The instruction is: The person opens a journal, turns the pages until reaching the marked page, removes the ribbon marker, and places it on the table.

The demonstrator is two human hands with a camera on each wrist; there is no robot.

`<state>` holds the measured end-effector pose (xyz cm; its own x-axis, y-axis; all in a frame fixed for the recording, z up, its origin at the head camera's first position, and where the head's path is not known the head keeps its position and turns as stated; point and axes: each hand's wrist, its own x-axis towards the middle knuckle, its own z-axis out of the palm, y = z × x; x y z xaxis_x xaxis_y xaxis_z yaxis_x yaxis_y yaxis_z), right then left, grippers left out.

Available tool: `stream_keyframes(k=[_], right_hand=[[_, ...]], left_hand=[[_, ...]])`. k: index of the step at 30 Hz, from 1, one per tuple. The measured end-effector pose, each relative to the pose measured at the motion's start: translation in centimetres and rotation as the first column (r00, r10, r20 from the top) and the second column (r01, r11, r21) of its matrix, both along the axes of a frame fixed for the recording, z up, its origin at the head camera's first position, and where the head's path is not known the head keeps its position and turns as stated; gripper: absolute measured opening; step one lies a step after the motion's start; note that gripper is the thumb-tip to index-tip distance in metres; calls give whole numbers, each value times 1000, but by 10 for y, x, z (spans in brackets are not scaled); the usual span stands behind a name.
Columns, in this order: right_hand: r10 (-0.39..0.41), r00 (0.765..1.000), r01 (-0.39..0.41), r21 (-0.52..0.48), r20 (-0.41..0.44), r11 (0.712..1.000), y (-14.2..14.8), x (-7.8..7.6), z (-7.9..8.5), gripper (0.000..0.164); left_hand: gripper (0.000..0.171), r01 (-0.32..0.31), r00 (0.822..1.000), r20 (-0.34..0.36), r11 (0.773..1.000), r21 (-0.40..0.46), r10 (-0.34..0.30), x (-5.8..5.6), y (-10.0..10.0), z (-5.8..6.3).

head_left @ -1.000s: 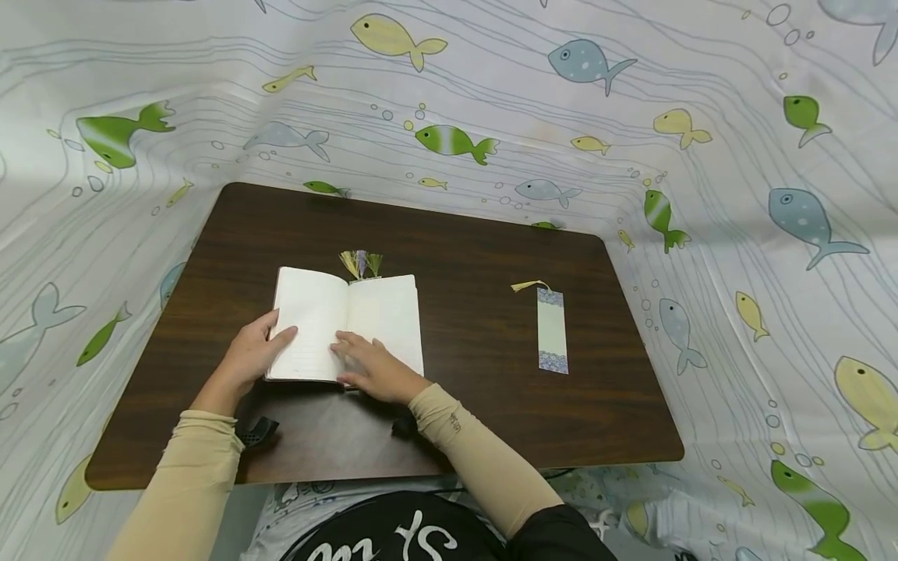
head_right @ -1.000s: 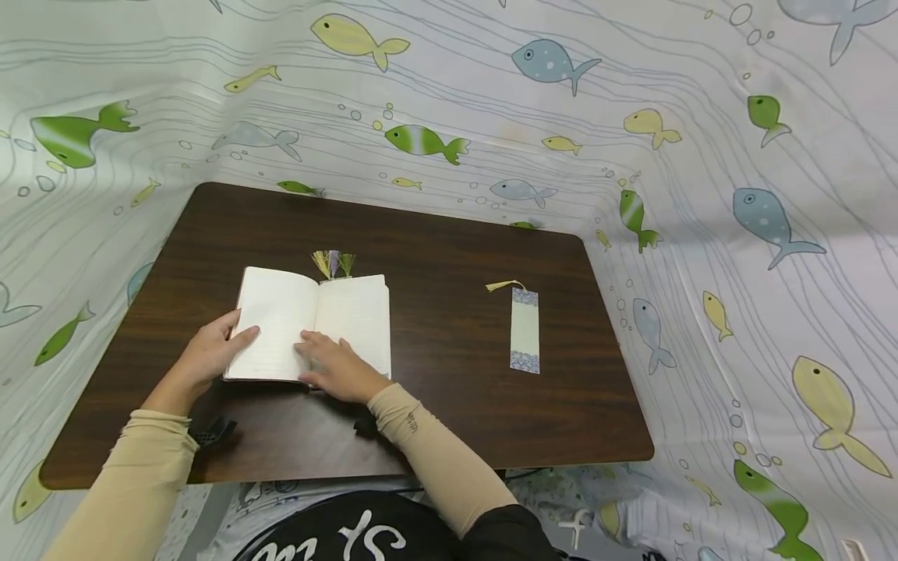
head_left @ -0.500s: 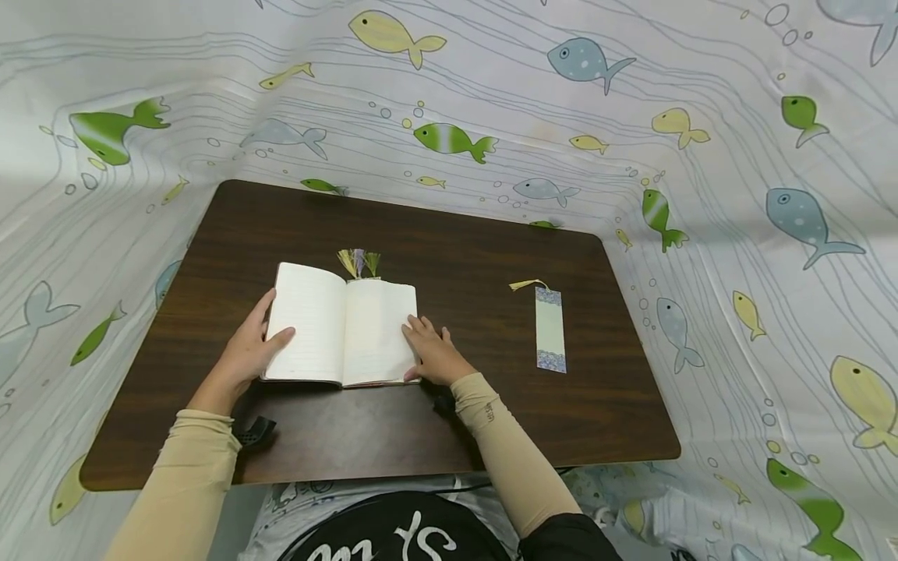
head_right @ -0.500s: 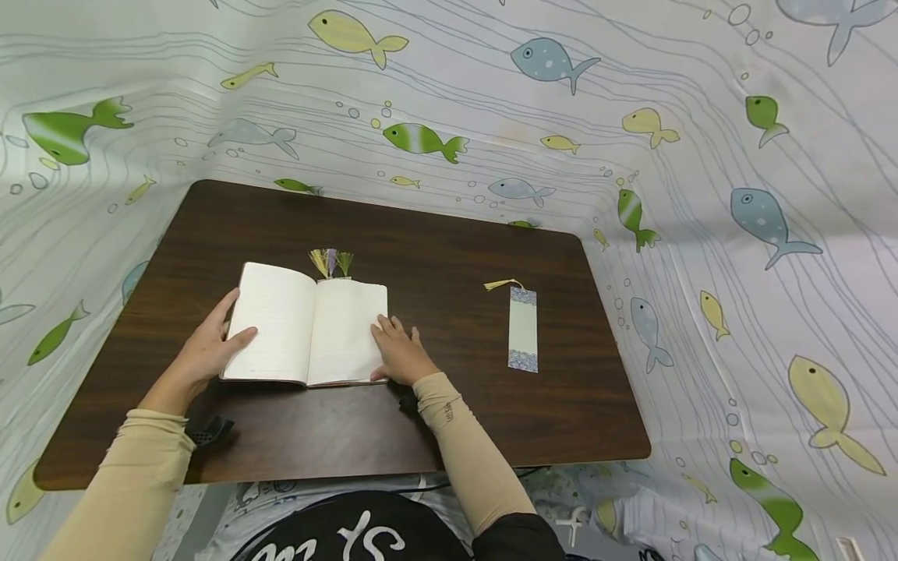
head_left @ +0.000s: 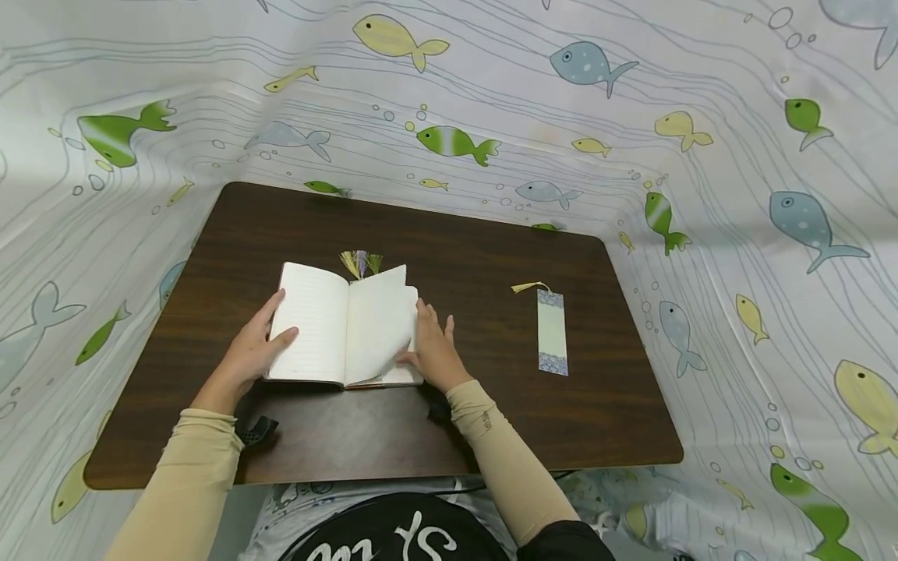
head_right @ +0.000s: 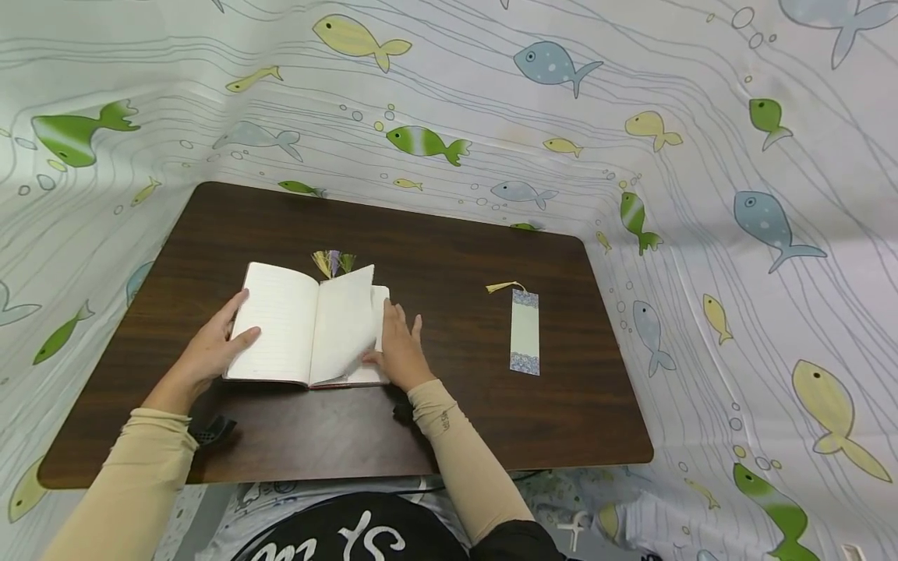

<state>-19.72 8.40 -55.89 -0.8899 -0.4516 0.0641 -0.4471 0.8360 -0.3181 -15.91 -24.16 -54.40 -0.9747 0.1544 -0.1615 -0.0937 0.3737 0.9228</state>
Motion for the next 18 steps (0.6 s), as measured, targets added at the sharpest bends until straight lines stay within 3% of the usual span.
stream_keyframes(k=[3,5,7,9,12,15,17,18], right_hand=[[122,983,-89,-228,135,970,-10,7,18,103],[228,947,-137,-360,226,923,-20,14,29,97],[315,902,-177,-414,294,893,-32,20,35,90],[363,874,-215,-412,325,886,-44,25,37,85],[392,862,-282,-339,321,898,-63,31,35,78],[395,862,-324,-255,318,911,-76,35,31,71],[392,868,-321,-258,304,911,-81,34,27,64],[378,883,-304,-273,278,913,-82,33,25,59]], left_hand=[[62,23,999,38,1000,-8,-22,2,0,3],[57,28,998,63,1000,-14,-27,3,0,5],[57,27,997,76,1000,-12,-26,3,0,7],[60,26,996,88,1000,-10,-25,3,1,8],[68,33,994,106,999,17,-35,2,2,11],[74,26,993,113,999,38,-30,2,4,13],[75,20,994,108,999,31,-23,1,4,14],[75,21,995,99,1000,17,-22,1,4,14]])
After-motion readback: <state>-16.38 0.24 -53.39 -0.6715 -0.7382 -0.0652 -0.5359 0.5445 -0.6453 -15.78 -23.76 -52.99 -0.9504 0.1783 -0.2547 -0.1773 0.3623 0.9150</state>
